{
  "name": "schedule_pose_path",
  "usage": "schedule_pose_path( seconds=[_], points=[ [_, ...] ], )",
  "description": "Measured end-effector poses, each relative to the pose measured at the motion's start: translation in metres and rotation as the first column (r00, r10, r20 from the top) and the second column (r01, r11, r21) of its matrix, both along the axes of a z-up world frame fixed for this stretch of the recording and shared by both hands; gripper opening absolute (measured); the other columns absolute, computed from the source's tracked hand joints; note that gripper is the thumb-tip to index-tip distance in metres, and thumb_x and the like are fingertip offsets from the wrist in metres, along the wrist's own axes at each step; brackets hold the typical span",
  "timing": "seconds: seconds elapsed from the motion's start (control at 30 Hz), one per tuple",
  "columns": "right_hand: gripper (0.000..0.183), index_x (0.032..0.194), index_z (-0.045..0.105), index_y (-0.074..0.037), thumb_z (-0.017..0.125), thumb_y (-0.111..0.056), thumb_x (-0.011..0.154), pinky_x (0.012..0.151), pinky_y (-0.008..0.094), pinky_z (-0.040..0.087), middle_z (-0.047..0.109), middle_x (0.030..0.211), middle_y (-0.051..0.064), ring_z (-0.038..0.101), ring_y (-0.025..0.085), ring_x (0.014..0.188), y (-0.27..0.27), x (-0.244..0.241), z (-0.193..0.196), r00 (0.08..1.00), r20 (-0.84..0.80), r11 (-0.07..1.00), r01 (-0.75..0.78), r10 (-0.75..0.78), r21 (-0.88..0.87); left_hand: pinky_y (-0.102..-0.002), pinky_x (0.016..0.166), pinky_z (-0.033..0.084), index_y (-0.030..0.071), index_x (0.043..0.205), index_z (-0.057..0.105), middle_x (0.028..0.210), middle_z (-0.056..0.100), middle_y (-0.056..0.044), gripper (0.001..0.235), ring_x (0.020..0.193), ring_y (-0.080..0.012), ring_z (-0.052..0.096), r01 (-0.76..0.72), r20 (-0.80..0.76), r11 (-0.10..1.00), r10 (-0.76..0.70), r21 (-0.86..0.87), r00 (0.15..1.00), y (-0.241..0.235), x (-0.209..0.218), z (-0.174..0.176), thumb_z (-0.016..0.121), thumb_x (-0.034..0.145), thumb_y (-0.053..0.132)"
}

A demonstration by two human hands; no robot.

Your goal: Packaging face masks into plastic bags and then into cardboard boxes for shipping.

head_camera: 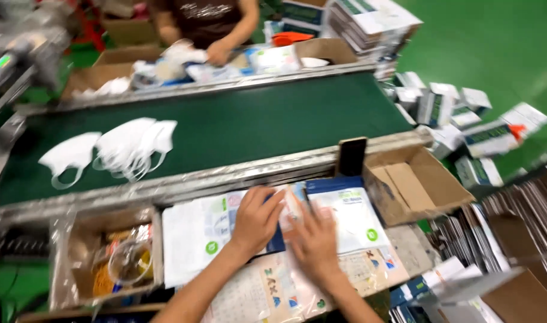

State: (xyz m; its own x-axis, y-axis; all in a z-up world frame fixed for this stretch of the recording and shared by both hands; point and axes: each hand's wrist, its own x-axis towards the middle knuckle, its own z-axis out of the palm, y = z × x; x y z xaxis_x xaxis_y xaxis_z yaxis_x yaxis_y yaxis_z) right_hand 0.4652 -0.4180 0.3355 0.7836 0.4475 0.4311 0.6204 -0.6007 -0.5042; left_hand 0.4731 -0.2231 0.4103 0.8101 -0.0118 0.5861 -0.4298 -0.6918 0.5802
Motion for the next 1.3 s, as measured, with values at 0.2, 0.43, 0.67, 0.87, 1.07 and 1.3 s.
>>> schedule_pose_path(
  seconds=[0.2,0.43,0.67,0.87,1.07,1.3],
  points=[
    [0.047,0.127,0.069,-0.025,0.07,-0.044,0.084,0.117,0.065,0.02,0.046,0.152,0.022,0.032,0.048,0.144,-0.04,0.049,-0.031,0.986,0.105,0.812,0.166,-0.129,-0.559,-0.058,0.119,0.033,0.006,0.132,0.065,0.141,0.052,-0.026,0.051,0.138,-0.0467,0.043,-0.155,0.21,0.95,0.099,0.271,0.973,0.061,0.073,-0.008,0.075,0.088,0.031],
    [0.04,0.125,0.071,-0.03,0.068,-0.038,0.086,0.117,0.064,0.026,0.049,0.153,0.021,0.04,0.048,0.142,-0.044,0.052,-0.026,0.982,0.165,0.898,0.154,-0.093,-0.413,-0.071,0.118,0.002,0.011,0.156,0.041,0.163,0.008,-0.035,0.129,0.151,-0.0501,0.0,-0.575,-0.142,0.719,0.664,0.39,0.734,0.259,0.158,-0.052,0.083,0.053,0.076],
    [0.038,0.116,0.073,-0.011,0.08,-0.019,0.079,0.113,0.054,0.038,0.066,0.131,0.014,0.055,0.038,0.131,-0.046,0.03,0.041,0.973,0.19,0.991,0.123,-0.13,0.049,-0.085,0.102,0.026,0.017,0.163,0.025,0.163,0.018,-0.036,0.101,0.146,-0.0605,0.021,-0.586,-0.51,0.59,0.799,0.556,0.32,0.315,0.185,-0.072,0.072,0.082,0.056],
    [0.037,0.121,0.074,-0.01,0.081,-0.011,0.085,0.113,0.047,0.049,0.072,0.124,0.008,0.066,0.029,0.126,-0.052,-0.009,0.075,0.99,0.136,0.978,0.01,-0.039,0.209,-0.057,0.087,0.058,0.0,0.122,0.065,0.102,0.075,-0.031,0.031,0.103,-0.049,0.072,-0.444,-0.187,0.618,0.695,0.649,0.695,0.301,0.137,-0.05,0.07,0.095,0.013],
    [0.08,0.149,0.038,0.005,0.076,-0.023,0.085,0.112,0.04,0.04,0.047,0.148,0.02,0.049,0.028,0.137,-0.057,-0.013,0.158,0.984,-0.008,0.808,-0.142,0.179,0.572,-0.039,0.062,0.053,0.001,0.091,0.067,0.072,0.066,-0.013,0.014,0.066,-0.023,0.063,0.042,-0.374,0.972,-0.13,-0.233,0.918,0.085,-0.001,-0.048,0.067,0.08,0.009],
    [0.051,0.125,0.067,-0.001,0.079,-0.028,0.084,0.083,0.03,0.058,0.076,0.105,0.009,0.07,0.015,0.094,-0.087,-0.038,0.113,0.743,-0.581,0.91,-0.094,0.334,0.403,-0.037,0.096,0.052,0.004,0.157,0.018,0.143,0.051,-0.015,0.091,0.116,-0.026,0.064,0.239,-0.288,0.708,-0.538,-0.665,0.792,-0.046,-0.108,0.033,0.065,0.08,0.008]
  ],
)
